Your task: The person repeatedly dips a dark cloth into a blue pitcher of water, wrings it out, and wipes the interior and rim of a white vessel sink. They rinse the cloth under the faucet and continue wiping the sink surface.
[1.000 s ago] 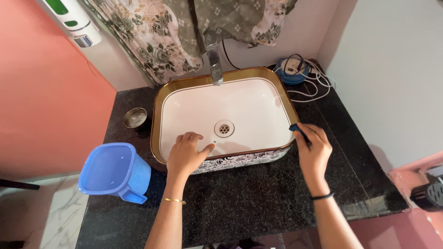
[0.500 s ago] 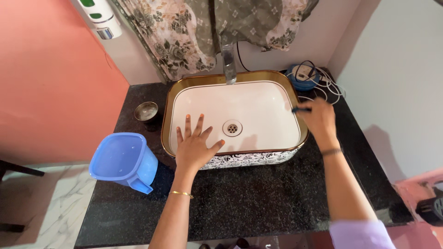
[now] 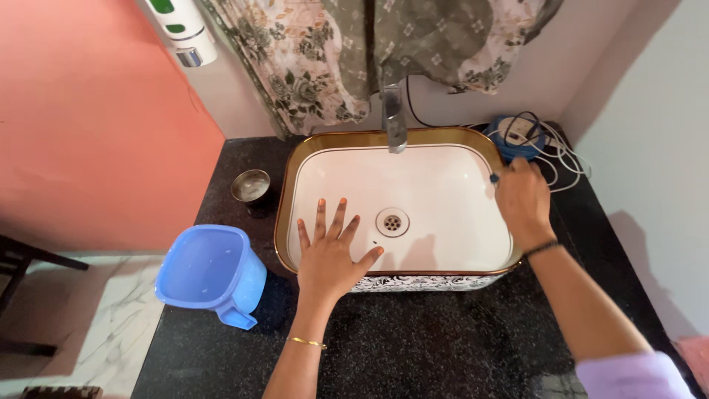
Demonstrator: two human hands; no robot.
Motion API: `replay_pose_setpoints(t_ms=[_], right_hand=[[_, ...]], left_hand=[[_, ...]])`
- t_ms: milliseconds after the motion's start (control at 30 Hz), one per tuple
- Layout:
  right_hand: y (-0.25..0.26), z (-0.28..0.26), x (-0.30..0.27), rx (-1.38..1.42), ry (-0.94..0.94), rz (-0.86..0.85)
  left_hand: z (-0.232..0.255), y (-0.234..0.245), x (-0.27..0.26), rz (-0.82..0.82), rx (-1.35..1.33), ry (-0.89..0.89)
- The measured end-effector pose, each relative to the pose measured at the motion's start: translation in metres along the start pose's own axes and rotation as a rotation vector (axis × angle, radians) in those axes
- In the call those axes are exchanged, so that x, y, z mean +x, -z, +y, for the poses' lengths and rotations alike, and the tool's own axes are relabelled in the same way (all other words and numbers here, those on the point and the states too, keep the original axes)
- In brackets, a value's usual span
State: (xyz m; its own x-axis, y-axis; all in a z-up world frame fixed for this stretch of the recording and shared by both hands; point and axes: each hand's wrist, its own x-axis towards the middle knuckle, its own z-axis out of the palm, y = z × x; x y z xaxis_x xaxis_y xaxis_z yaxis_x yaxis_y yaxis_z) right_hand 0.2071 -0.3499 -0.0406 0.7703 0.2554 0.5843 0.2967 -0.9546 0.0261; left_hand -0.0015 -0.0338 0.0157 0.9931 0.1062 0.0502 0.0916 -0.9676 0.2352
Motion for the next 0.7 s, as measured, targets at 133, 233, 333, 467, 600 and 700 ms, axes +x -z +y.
replay_pose_setpoints(t_ms=[133,233,333,467,600,700], right_hand=[[-0.054,0.015,0.059,0.168,-0.017,0.047],[-0.067,0.018,0.075,0.238,-0.091,-0.018],[-0.045,0.023,0.061,0.317,-0.011,-0.020],[0.021,0.024,0.020,0.295,-0.027,-0.204],[0.095,0.006,-0.053,0.189,-0.124,-0.387],[0.125,-0.008,-0.086,0.069,-0.100,-0.389]], left_hand=[[-0.002,0.000,0.000,0.069,-0.022,-0.023],[-0.003,0.001,-0.002,0.091,-0.059,-0.020],[-0.003,0.000,-0.002,0.112,-0.077,-0.026],[-0.003,0.000,-0.003,0.112,-0.061,-0.020],[-0.001,-0.001,0.002,0.048,-0.072,0.024],[0.000,-0.003,0.003,0.005,-0.056,0.044]])
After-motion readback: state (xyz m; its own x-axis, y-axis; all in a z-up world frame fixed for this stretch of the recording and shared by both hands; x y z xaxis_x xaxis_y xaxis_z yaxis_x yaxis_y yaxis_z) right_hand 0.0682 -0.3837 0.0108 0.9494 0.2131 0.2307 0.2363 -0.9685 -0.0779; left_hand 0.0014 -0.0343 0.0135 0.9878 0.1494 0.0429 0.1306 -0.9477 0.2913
